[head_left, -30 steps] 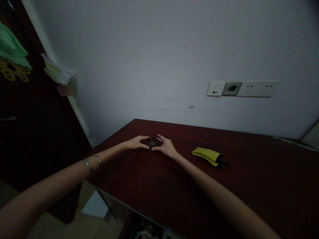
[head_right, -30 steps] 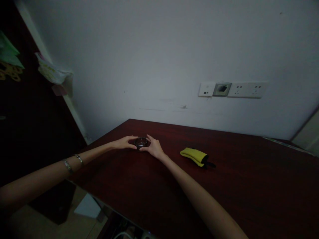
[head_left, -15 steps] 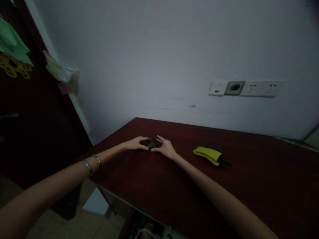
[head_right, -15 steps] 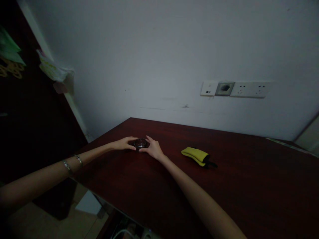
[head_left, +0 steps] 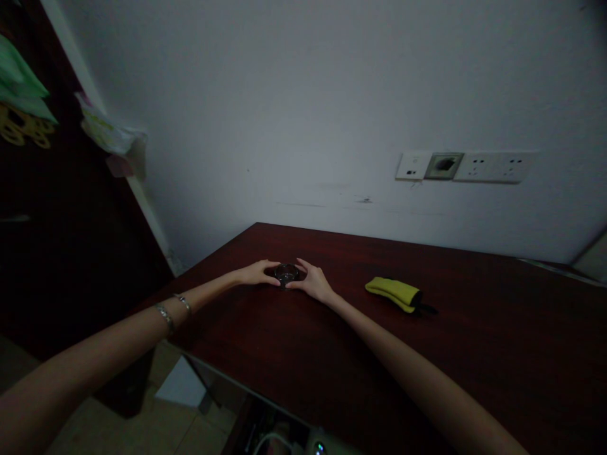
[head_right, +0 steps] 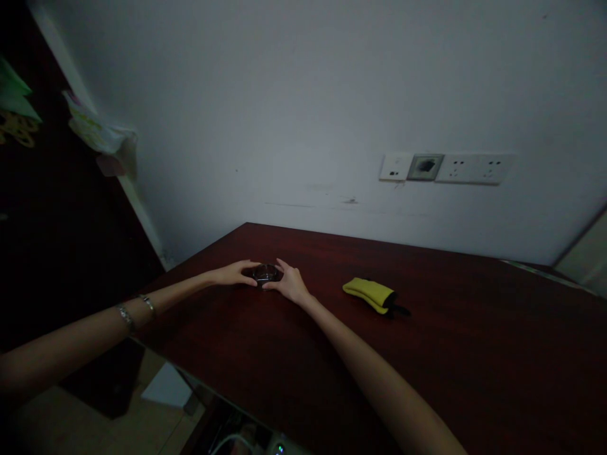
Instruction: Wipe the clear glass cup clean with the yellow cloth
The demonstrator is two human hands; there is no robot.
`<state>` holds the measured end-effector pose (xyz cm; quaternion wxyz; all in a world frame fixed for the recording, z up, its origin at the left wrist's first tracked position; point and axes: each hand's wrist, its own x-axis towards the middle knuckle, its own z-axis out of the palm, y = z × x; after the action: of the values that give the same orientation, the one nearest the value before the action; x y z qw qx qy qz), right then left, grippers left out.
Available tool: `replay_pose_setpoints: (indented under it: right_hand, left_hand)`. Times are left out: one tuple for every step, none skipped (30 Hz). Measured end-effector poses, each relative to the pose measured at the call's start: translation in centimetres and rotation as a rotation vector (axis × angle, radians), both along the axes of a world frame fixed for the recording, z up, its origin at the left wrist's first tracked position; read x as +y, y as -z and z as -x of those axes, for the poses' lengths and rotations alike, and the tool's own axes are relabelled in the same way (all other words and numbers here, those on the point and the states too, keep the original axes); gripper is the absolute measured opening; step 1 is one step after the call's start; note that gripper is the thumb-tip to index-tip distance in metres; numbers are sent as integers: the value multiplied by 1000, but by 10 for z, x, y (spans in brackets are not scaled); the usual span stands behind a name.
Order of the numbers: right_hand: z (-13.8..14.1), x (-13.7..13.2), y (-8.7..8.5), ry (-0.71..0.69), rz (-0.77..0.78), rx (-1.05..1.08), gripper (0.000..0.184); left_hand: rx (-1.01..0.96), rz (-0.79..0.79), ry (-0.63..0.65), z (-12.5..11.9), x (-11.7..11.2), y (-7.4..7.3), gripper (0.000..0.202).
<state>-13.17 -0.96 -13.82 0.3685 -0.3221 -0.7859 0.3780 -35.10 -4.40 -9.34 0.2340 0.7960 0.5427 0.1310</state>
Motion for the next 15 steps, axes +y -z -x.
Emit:
replay_pose_setpoints:
  right_hand:
    - [0,0,0,-1,-1,-2,99]
    - [0,0,0,-1,-3,-3,99]
    - [0,0,1,0,-6,-4,99]
    - [0,0,1,2,-9,-4,99]
    - [0,0,1,4,-13,-4,98]
    - [-1,0,2,7,-18,-4,97]
    - [-1,-1,2,10,-22,-4,96]
    - [-1,-1,2,14,-26,-5,95]
    - [-1,-1,3,17,-30,-6,94]
    - [-1,-2,3,19,-34,-8,92]
    - [-1,-2,4,22,-38,-11,91]
    - [-1,-3,4,24,-43,-16,91]
    - [-1,-3,5,24,-49,-23,90]
    - [-1,-4,5,22,-57,-32,90]
    - [-1,-5,5,17,-67,-43,91]
  left_hand:
    - [3,2,-10,0,0,0,67]
    - [4,4,-17,0,0,1,68]
    - [2,5,-17,0,0,1,68]
    - [0,4,-15,0,0,1,68]
    - [-2,4,-15,0,0,2,67]
    - [-1,2,-19,0,0,3,68]
    - [1,-1,-21,0,1,4,68]
    - [3,-4,-19,1,2,5,68]
    - [6,-7,-9,1,3,6,68]
    - [6,-12,8,2,4,7,66]
    - [4,-17,30,3,5,8,65]
    - [2,-22,52,4,6,8,63]
    - [1,-24,71,4,7,8,62]
    - [10,-25,83,4,8,7,62]
    - [36,-25,88,4,9,5,62]
